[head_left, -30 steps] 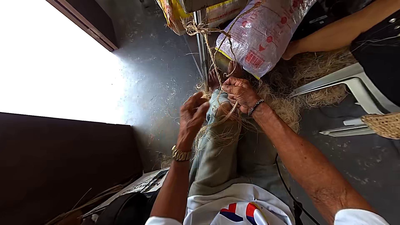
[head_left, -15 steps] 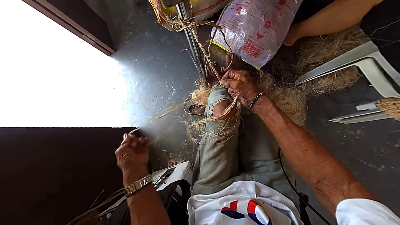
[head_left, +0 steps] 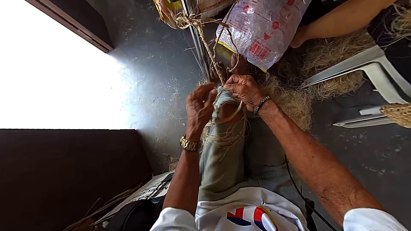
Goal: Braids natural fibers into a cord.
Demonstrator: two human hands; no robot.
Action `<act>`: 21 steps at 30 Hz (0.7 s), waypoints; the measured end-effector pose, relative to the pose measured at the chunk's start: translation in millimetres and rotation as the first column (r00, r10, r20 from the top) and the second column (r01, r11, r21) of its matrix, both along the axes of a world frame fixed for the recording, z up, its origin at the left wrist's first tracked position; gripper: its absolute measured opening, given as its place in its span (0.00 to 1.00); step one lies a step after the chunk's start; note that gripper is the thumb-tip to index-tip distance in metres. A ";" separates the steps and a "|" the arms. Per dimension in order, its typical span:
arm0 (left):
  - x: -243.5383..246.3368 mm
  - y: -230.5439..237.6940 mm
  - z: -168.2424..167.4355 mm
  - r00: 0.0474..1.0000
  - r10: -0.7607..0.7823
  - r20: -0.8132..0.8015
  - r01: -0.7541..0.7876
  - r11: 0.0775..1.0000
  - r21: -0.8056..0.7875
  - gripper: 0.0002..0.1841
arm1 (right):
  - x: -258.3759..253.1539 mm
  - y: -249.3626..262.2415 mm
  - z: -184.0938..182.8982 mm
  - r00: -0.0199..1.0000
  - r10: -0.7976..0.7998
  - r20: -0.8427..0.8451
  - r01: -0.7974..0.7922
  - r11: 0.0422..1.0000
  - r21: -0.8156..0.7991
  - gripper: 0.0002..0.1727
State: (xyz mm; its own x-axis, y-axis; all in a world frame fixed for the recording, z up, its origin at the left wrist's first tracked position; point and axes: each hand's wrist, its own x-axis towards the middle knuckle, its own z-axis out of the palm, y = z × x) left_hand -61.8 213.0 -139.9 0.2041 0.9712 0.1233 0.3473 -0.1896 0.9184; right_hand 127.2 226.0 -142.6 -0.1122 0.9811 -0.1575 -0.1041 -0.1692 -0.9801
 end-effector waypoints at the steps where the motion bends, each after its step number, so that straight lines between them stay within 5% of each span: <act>1: 9.6 7.2 -5.2 0.997 -0.017 0.077 0.018 1.000 -0.012 0.14 | -0.9 1.0 -1.7 1.000 0.002 0.009 -0.002 1.000 0.016 0.08; 8: 21.3 20.0 -13.9 0.944 0.039 0.327 0.014 0.987 -0.160 0.03 | -3.8 -2.5 -5.5 0.998 -0.008 0.069 0.003 0.997 0.077 0.07; 12: 21.2 18.8 -16.2 0.964 0.040 0.264 -0.003 0.990 -0.138 0.06 | 8.9 -31.7 -2.3 0.873 -0.126 0.471 -0.037 0.946 0.322 0.07; 15: 23.9 12.9 -14.9 0.970 0.082 0.229 -0.049 0.988 -0.145 0.07 | 33.1 -76.1 15.3 0.781 -0.168 0.602 -0.080 0.929 0.363 0.08; 17: 24.1 8.9 -11.7 0.964 0.106 0.243 -0.059 0.979 -0.194 0.07 | 57.6 -112.9 17.1 0.828 -0.120 0.548 -0.051 0.956 0.288 0.09; 21: 16.8 0.7 5.6 0.927 0.101 0.362 0.003 0.961 -0.277 0.05 | 112.6 -213.6 -17.6 0.977 -0.121 0.177 0.133 0.989 -0.060 0.06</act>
State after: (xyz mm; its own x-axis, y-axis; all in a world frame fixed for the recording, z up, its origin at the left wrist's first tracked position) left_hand -45.0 213.7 -134.3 0.1459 0.9856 -0.0852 -0.0234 0.0896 0.9957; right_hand 239.8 12.4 -160.2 0.0475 0.9712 -0.2334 0.0407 -0.2354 -0.9711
